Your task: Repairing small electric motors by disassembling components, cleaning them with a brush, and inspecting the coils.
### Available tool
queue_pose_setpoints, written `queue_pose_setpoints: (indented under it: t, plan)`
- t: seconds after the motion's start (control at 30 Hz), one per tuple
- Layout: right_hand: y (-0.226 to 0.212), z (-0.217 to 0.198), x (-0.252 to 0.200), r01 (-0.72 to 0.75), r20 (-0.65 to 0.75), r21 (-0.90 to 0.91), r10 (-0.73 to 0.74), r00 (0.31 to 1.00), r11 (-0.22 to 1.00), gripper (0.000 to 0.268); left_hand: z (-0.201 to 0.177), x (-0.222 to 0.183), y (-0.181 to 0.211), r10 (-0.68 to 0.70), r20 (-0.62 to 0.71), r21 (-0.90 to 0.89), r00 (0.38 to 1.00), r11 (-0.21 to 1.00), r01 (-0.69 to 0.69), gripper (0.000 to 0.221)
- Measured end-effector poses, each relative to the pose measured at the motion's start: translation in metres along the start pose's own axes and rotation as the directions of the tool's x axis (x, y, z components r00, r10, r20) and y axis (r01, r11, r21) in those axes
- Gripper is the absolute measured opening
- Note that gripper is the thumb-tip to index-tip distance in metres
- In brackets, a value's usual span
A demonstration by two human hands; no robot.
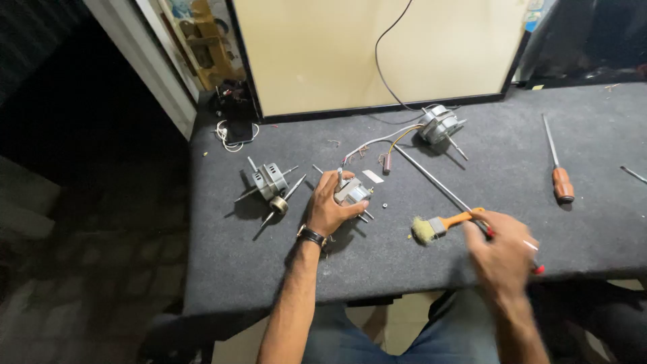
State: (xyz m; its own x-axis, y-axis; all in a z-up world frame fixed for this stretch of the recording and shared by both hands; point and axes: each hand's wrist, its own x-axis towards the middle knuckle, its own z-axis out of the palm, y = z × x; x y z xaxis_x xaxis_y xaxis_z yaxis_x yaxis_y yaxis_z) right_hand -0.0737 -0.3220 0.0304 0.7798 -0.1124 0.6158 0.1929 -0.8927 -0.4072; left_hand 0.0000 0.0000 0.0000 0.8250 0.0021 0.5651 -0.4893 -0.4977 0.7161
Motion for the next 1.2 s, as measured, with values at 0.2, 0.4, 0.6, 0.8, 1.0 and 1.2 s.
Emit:
queue_pose_setpoints:
  t: [0.2, 0.4, 0.6, 0.8, 1.0, 1.2]
  plan:
    - [-0.090, 0.094, 0.044, -0.090, 0.315, 0.496, -0.082, 0.945, 0.864, 0.025, -0.003, -0.001, -0.001, -0.094, 0.039, -0.095, 0.995, 0.991, 0.097, 0.067]
    - [-0.095, 0.162, 0.051, -0.359, 0.477, 0.423, 0.132, 0.869, 0.832, 0.026, -0.002, 0.003, -0.013, -0.112, 0.065, -0.087, 0.992, 0.989, 0.118, 0.070]
    - [-0.105, 0.155, 0.061, -0.385, 0.478, 0.409, 0.165, 0.863, 0.827, 0.019, -0.005, 0.004, -0.001, -0.120, 0.051, -0.076, 0.992, 0.989, 0.123, 0.068]
    - [-0.074, 0.184, 0.058, -0.465, 0.535, 0.413, 0.205, 0.820, 0.783, 0.018, -0.007, 0.003, 0.001, -0.131, 0.058, -0.074, 0.990, 0.988, 0.135, 0.070]
    - [-0.036, 0.172, 0.038, -0.438, 0.485, 0.426, 0.209, 0.849, 0.791, 0.013, -0.004, 0.002, -0.004, -0.084, 0.050, -0.101, 0.995, 0.991, 0.088, 0.070]
    - [-0.051, 0.128, 0.039, -0.111, 0.284, 0.437, -0.020, 0.959, 0.893, 0.012, -0.008, 0.004, 0.011, -0.102, 0.069, -0.126, 0.992, 0.986, 0.110, 0.077]
